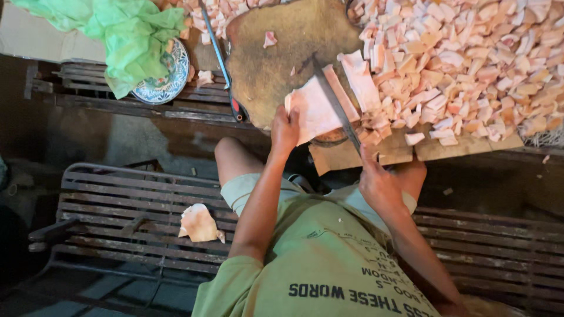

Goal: The person cuts a large slab of pork belly into small cubes using a cleaver on a wooden cutting board. They repeatedly slice strips and dice them, accumulating a large pile of cubed meat on the table.

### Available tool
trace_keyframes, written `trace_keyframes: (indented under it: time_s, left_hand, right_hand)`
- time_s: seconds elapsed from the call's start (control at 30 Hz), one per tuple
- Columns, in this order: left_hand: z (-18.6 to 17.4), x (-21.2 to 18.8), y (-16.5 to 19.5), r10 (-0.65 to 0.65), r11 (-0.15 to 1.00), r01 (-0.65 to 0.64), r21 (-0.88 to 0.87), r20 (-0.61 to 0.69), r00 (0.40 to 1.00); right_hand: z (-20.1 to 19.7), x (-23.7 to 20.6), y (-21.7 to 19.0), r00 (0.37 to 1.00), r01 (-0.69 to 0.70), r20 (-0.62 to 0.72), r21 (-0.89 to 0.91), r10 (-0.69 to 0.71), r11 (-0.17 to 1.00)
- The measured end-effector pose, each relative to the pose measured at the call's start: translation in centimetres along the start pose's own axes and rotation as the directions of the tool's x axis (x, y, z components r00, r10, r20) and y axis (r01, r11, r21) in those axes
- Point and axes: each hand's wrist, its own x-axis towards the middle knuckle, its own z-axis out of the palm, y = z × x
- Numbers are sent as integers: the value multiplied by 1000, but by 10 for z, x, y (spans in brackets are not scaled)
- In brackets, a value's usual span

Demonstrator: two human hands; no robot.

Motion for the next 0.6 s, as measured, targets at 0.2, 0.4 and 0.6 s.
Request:
trace_keyframes:
  time_s: [0.2,0.4,0.6]
  left_hand:
    - [1,-6,8,7,1000,-8,-15,-14,1000]
    - [-1,-6,13,-14,999,14,-29,-13,1000]
    - [2,-5,8,-82,997,82,-11,4,997]
  right_hand:
    - [-7,5,-8,998,48,-40,-25,-49,999]
    - [-73,-6,-20,895,220,-414,78,-169,972]
    - [-21,-3,-13,988,108,-100,-71,-115,992]
